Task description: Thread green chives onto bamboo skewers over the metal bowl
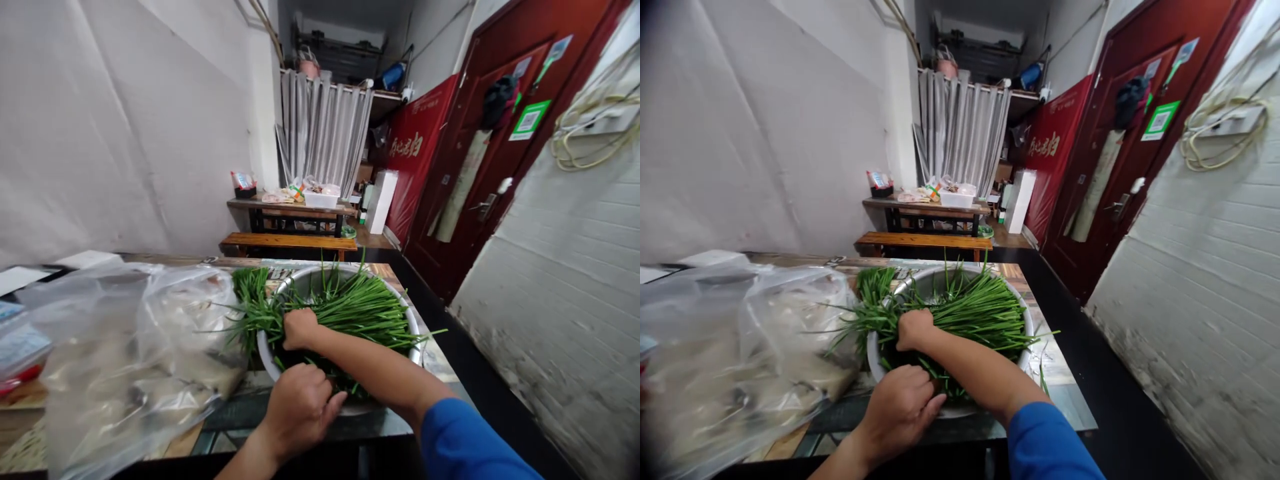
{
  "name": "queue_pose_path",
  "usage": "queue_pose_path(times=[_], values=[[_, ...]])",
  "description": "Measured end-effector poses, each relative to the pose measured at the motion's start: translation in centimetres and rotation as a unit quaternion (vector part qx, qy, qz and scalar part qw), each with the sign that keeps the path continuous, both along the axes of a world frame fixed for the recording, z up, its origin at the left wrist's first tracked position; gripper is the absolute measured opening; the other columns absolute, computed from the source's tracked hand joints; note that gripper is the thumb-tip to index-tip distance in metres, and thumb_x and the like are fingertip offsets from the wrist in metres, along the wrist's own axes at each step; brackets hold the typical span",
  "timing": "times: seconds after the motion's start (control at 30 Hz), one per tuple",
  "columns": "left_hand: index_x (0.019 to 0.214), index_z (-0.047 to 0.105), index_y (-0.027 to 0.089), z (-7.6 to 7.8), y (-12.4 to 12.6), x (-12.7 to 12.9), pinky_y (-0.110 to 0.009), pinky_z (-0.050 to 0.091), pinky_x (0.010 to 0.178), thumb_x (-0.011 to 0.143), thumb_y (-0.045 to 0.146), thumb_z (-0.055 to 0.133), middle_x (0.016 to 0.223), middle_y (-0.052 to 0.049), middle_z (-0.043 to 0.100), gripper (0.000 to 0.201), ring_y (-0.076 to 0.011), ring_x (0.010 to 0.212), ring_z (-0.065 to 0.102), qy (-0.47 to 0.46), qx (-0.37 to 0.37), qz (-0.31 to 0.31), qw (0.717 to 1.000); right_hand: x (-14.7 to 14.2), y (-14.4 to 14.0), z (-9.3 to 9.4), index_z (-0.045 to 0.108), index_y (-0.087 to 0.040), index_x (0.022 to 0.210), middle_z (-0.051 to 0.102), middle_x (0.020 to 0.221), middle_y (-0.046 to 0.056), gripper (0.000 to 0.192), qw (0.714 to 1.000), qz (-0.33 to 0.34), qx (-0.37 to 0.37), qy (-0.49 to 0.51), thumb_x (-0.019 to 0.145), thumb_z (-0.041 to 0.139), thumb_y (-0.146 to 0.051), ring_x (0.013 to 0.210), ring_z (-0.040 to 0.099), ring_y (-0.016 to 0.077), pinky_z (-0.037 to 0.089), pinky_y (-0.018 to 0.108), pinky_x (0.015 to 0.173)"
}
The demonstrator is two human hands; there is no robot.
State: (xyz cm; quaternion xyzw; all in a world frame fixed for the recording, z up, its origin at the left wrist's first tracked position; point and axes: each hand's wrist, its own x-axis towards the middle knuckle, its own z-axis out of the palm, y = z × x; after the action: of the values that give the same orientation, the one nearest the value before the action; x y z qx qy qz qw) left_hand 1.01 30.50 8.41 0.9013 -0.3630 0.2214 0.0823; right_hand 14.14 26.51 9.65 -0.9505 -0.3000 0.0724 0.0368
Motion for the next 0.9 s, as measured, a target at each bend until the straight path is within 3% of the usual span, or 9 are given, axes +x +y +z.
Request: queue_pose_path(times=[0.13, 0.3, 0.4, 0.53, 0.6, 0.67, 0.73, 0.8, 0.9], values=[[0.060, 0.057, 0.015, 0.5, 0.0, -0.1, -0.029, 0.034, 0.054, 0.074, 0.063, 0.041, 0.060, -0.007, 0.056, 0.052, -0.0179, 0.058, 0.051, 0.026, 0.046, -0.037, 0.998, -0.6, -0.9, 0.3, 0.051, -0.006, 0.111, 0.059, 0.109, 0.021, 0.065, 0.999, 0.011, 0.027, -0.038, 0.061, 0.069, -0.043, 0.103, 0.054, 0.0329, 0.034, 0.048, 0.092], [0.066, 0.060, 0.014, 1.9, -1.0, -0.7, -0.030, 0.038, 0.059, 0.078, 0.056, 0.039, 0.065, -0.009, 0.059, 0.049, -0.0202, 0.065, 0.055, 0.084, 0.100, 0.022, 0.991, -1.2, -1.1, 0.7, 0.052, -0.006, 0.111, 0.063, 0.104, 0.022, 0.063, 0.998, 0.047, 0.034, 0.000, 0.061, 0.066, -0.042, 0.097, 0.059, 0.0335, 0.041, 0.049, 0.084], [0.076, 0.062, 0.015, 2.9, -1.4, -1.1, -0.031, 0.040, 0.063, 0.078, 0.058, 0.038, 0.071, -0.009, 0.061, 0.050, -0.0215, 0.070, 0.056, 0.124, 0.123, 0.027, 0.984, -1.7, -1.8, 3.3, 0.055, -0.007, 0.108, 0.063, 0.105, 0.022, 0.065, 0.996, 0.076, 0.046, 0.020, 0.055, 0.071, -0.042, 0.098, 0.058, 0.0349, 0.037, 0.052, 0.088], [0.101, 0.061, 0.019, 3.5, -1.3, -1.2, -0.032, 0.043, 0.069, 0.081, 0.050, 0.039, 0.084, -0.008, 0.064, 0.042, -0.0218, 0.079, 0.058, 0.131, 0.121, 0.013, 0.984, -4.5, -9.6, 9.0, 0.044, -0.015, 0.124, 0.049, 0.127, 0.017, 0.084, 0.988, 0.098, 0.117, -0.017, 0.053, 0.071, -0.049, 0.111, 0.048, 0.0341, 0.035, 0.049, 0.092], [0.104, 0.060, 0.020, 3.2, -1.1, -1.0, -0.032, 0.044, 0.070, 0.082, 0.046, 0.041, 0.084, -0.007, 0.065, 0.039, -0.0209, 0.078, 0.059, 0.111, 0.118, 0.015, 0.987, -6.9, -16.8, 10.2, 0.044, -0.021, 0.125, 0.048, 0.129, 0.010, 0.064, 0.942, 0.098, 0.303, -0.107, 0.068, 0.062, -0.044, 0.112, 0.048, 0.0264, 0.041, 0.038, 0.088], [0.102, 0.061, 0.020, 2.7, -1.1, -0.8, -0.030, 0.046, 0.067, 0.081, 0.046, 0.043, 0.082, -0.007, 0.066, 0.038, -0.0199, 0.073, 0.060, 0.082, 0.113, 0.010, 0.990, -9.4, -24.2, 8.9, 0.051, -0.022, 0.117, 0.060, 0.112, 0.007, 0.038, 0.877, -0.055, 0.445, -0.170, 0.082, 0.049, -0.037, 0.097, 0.057, 0.0211, 0.046, 0.033, 0.079], [0.101, 0.062, 0.020, 2.3, -1.1, -0.5, -0.029, 0.047, 0.065, 0.080, 0.046, 0.045, 0.082, -0.006, 0.067, 0.038, -0.0193, 0.072, 0.061, 0.045, 0.101, -0.005, 0.994, -11.3, -29.7, 5.2, 0.061, -0.016, 0.097, 0.066, 0.089, 0.008, 0.032, 0.811, -0.242, 0.488, -0.213, 0.086, 0.039, -0.036, 0.078, 0.062, 0.0199, 0.047, 0.029, 0.065], [0.099, 0.064, 0.022, 2.2, -1.4, -0.3, -0.028, 0.048, 0.066, 0.079, 0.046, 0.047, 0.083, -0.005, 0.068, 0.036, -0.0190, 0.073, 0.063, 0.009, 0.089, -0.015, 0.996, -12.1, -32.1, 0.5, 0.065, -0.014, 0.085, 0.067, 0.076, 0.008, 0.036, 0.830, -0.353, 0.411, -0.132, 0.086, 0.036, -0.035, 0.069, 0.062, 0.0196, 0.046, 0.027, 0.058], [0.096, 0.065, 0.023, 2.3, -1.9, -0.1, -0.028, 0.050, 0.066, 0.078, 0.046, 0.048, 0.084, -0.004, 0.069, 0.034, -0.0189, 0.073, 0.064, -0.019, 0.085, -0.019, 0.996, -11.0, -31.0, -5.3, 0.067, -0.016, 0.064, 0.067, 0.062, 0.005, 0.031, 0.857, -0.364, 0.359, -0.065, 0.081, 0.046, -0.033, 0.060, 0.061, 0.0186, 0.042, 0.024, 0.055]])
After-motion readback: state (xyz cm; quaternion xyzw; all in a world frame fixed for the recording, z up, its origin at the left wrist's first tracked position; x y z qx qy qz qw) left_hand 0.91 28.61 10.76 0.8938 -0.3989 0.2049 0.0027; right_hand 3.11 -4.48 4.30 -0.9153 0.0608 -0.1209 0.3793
